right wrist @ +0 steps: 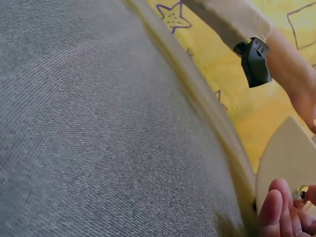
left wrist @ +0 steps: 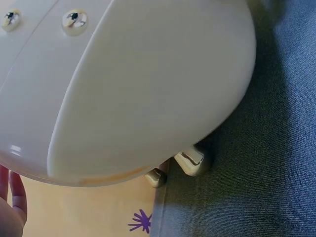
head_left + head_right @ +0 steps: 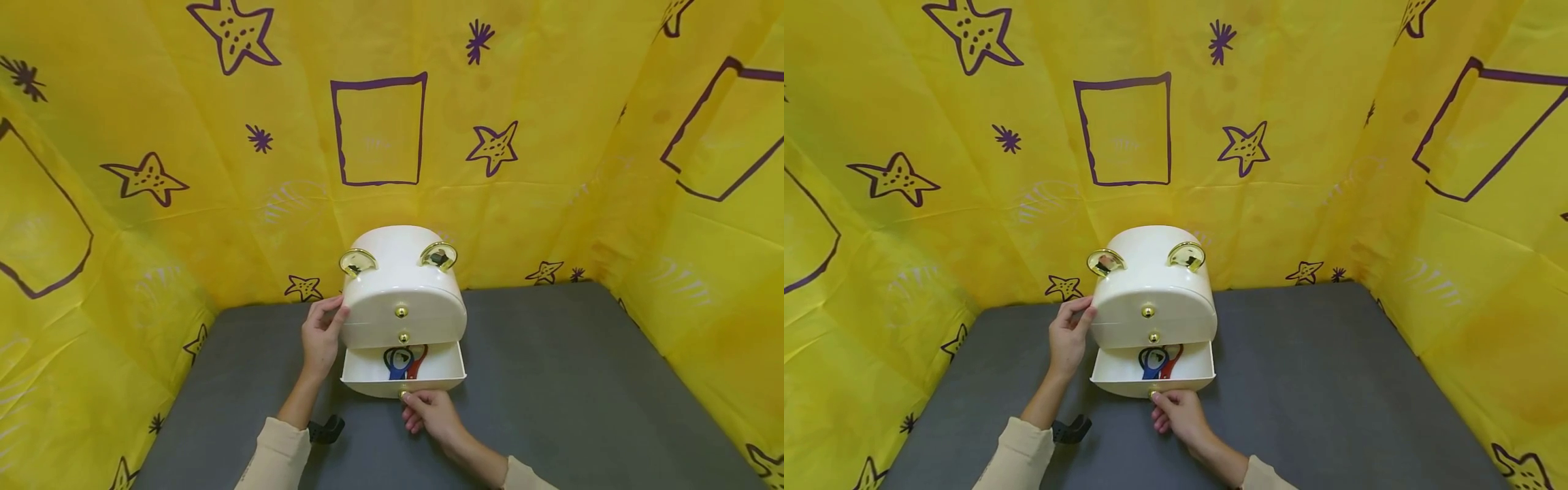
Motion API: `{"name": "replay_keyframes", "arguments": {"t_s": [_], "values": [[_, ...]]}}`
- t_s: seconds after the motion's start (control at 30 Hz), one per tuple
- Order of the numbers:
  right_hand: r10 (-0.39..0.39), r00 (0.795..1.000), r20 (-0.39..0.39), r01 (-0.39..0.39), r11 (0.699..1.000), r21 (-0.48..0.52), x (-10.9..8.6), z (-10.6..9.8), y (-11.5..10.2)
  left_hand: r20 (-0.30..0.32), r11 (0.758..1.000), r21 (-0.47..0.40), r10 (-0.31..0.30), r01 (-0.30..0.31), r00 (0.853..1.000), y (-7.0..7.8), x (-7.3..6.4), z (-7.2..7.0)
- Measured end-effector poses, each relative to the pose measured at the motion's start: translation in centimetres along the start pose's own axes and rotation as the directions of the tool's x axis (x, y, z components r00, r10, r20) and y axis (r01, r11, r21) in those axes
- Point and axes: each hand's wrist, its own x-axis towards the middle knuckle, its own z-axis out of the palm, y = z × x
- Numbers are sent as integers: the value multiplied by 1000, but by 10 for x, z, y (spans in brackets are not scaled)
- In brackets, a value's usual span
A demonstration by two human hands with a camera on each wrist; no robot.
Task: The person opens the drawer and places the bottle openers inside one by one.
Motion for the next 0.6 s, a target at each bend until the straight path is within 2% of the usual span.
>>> {"name": "replay_keyframes", "arguments": {"t_s": [0.2, 0.6], "values": [[-21, 998, -61, 23, 999, 35, 9, -2, 0, -10, 1000, -14, -6, 6, 1000, 0, 0, 0], [-47, 992, -116, 50, 998, 23, 38, -3, 0, -11, 1000, -6, -22, 22, 1000, 2, -1, 0]]}}
